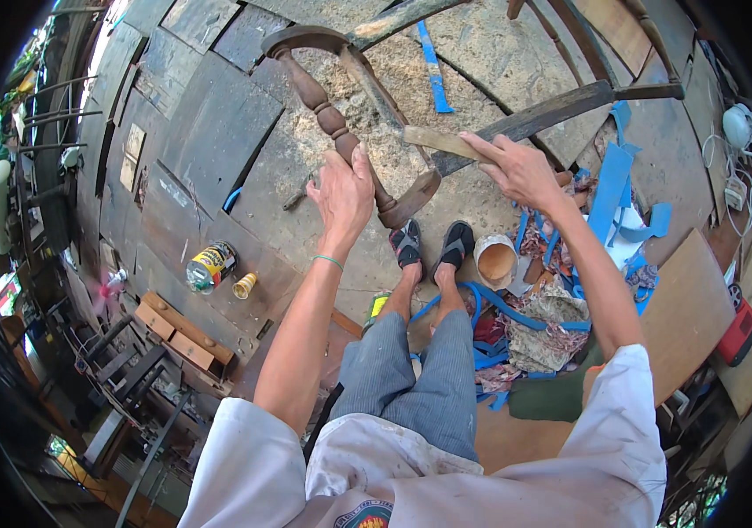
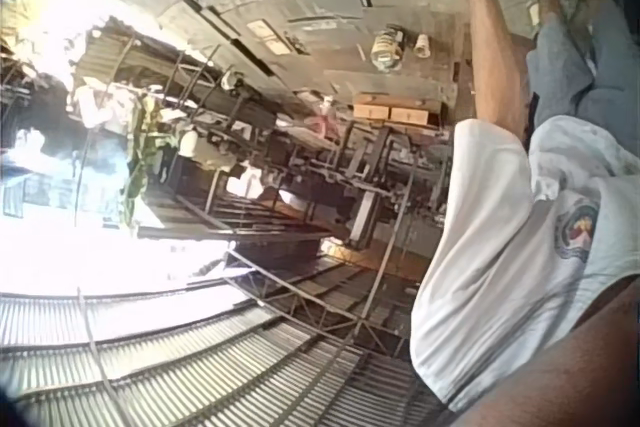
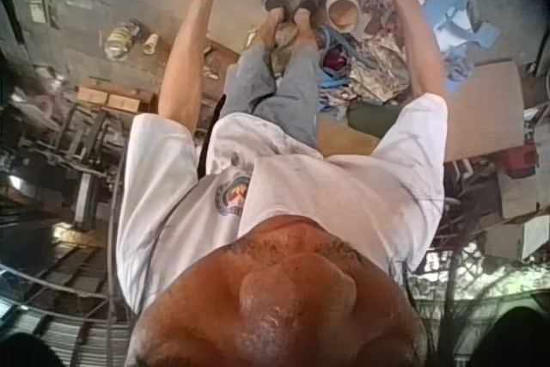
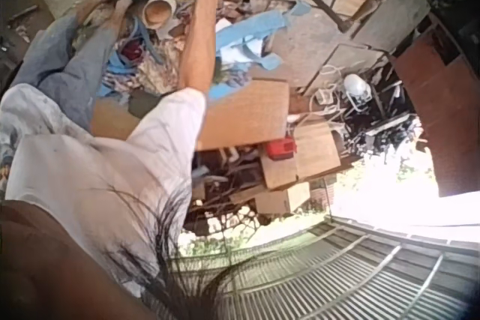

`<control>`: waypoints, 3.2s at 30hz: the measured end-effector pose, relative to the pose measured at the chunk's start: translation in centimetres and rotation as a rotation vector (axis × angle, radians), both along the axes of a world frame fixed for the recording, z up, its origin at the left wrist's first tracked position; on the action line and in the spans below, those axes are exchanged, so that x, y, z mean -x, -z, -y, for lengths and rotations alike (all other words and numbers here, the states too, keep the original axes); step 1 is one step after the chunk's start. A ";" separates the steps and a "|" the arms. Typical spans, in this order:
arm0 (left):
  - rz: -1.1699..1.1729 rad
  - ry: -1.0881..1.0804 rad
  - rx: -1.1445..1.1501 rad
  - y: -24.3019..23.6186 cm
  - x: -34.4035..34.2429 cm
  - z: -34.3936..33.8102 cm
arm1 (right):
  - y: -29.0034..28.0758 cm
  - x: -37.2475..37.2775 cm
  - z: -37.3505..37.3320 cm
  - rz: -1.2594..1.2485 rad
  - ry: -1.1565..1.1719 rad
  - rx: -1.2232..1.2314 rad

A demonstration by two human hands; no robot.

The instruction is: Sanding and applying varnish/finish to a wooden chair frame.

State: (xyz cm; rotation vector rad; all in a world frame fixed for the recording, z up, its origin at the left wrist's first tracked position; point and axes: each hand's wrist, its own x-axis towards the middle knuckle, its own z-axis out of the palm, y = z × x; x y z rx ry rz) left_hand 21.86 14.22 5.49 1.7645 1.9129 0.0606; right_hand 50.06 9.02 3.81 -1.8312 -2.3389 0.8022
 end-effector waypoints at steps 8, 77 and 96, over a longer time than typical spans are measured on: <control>0.048 -0.012 -0.041 -0.3 -0.6 0.9 | -0.3 0.0 -7.8 0.054 -0.528 0.167; 0.033 -0.083 -0.106 -0.2 -2.1 2.4 | 8.8 12.3 -22.9 0.082 -0.849 -0.448; 0.041 -0.110 -0.109 -0.4 -2.8 2.1 | 5.5 2.8 -25.4 0.227 -0.594 -0.518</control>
